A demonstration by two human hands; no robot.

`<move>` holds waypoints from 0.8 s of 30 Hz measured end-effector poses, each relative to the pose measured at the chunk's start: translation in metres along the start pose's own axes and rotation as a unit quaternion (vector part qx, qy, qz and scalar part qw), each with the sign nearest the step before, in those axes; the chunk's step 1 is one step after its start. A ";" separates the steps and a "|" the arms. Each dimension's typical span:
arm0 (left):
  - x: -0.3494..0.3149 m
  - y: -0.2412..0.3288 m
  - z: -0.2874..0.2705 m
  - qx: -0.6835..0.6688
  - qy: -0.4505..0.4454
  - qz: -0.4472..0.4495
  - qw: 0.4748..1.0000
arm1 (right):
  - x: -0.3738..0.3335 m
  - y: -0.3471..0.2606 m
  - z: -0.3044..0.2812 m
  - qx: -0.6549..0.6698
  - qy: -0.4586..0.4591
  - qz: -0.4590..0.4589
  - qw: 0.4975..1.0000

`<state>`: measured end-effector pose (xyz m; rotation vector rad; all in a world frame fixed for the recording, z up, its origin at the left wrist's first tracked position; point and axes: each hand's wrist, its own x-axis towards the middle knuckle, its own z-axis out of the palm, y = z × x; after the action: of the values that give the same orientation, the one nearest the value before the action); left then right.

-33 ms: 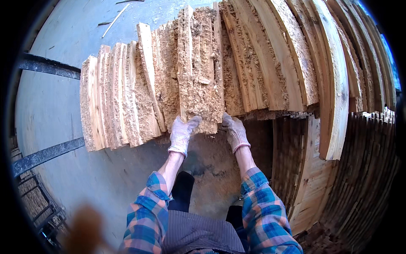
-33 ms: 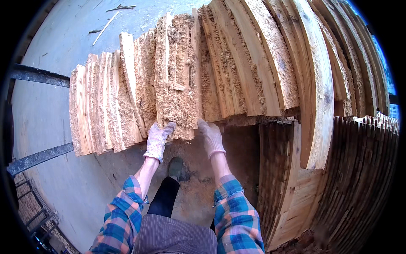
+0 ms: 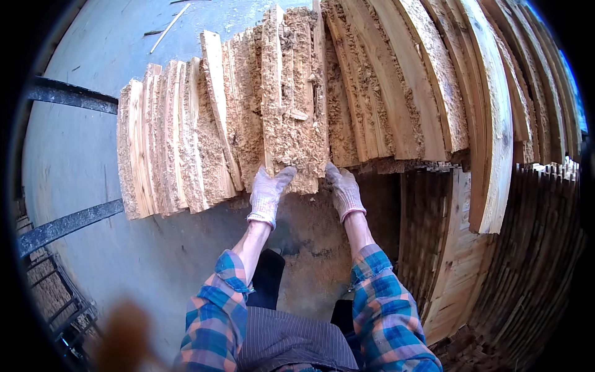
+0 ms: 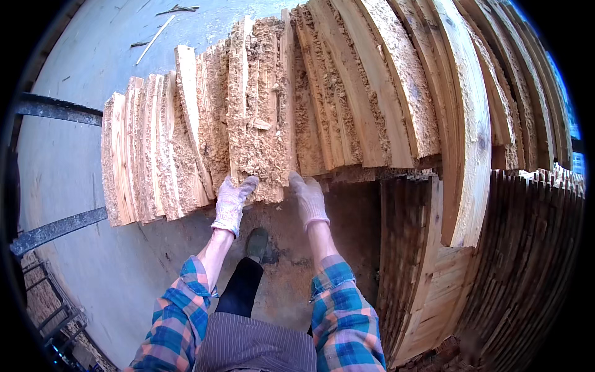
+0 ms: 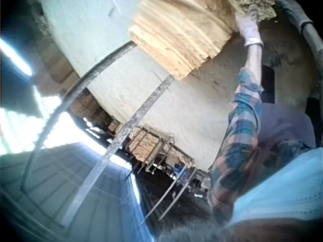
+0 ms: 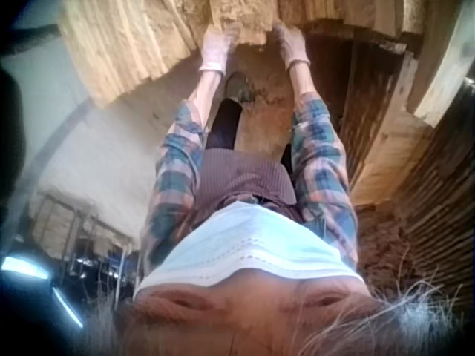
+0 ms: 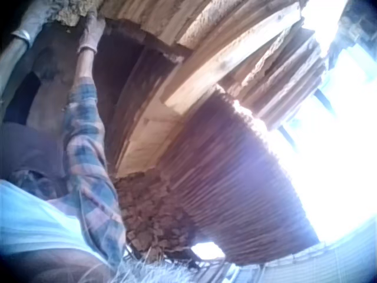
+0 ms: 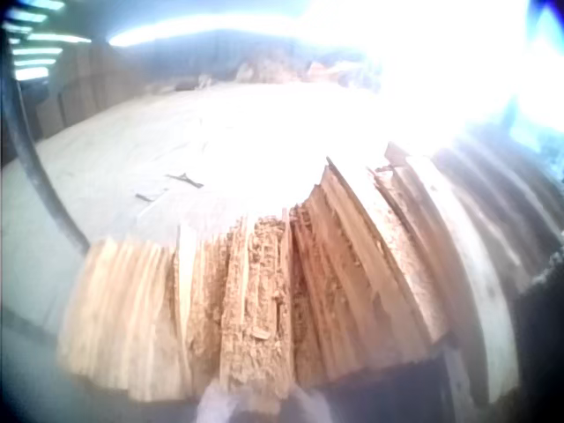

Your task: The person repeatedly picks up wooden planks from a vertical rack and places them onto a growing horizontal stack on the floor. The task involves lifting, turning, and aligning the planks by hand to build a neat pile.

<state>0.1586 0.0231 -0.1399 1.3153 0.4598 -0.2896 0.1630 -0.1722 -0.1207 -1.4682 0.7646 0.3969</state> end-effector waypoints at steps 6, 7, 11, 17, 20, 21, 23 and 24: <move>-0.027 -0.077 -0.035 -0.477 0.008 -0.218 0.851 | -0.041 0.016 -0.015 -0.101 -0.076 0.000 0.992; -0.043 -0.091 -0.018 -0.450 -0.025 -0.229 0.863 | -0.034 0.059 -0.053 -0.097 -0.072 0.019 0.993; -0.095 -0.126 -0.016 -0.335 -0.079 -0.210 0.915 | -0.028 0.087 -0.118 -0.323 -0.236 -0.021 0.916; -0.109 -0.126 0.007 -0.060 -0.019 0.012 0.998 | -0.028 0.048 -0.070 0.146 -0.247 -0.055 0.956; -0.201 -0.119 0.028 -0.311 -0.094 -0.052 0.944 | -0.094 0.085 -0.109 0.146 -0.250 -0.018 0.957; -0.245 -0.165 0.020 -0.274 -0.119 0.006 0.954 | -0.128 0.085 -0.131 0.084 -0.291 -0.027 0.953; -0.355 -0.197 0.039 -0.355 -0.068 -0.117 0.925 | -0.197 0.120 -0.174 0.216 -0.265 0.090 0.935; -0.407 -0.194 0.052 -0.337 -0.068 -0.122 0.931 | -0.231 0.117 -0.192 0.192 -0.250 0.127 0.941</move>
<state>-0.2784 -0.0945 -0.1016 0.5618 0.5433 -0.3846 -0.1213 -0.2995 -0.0385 -0.8494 0.5755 0.7407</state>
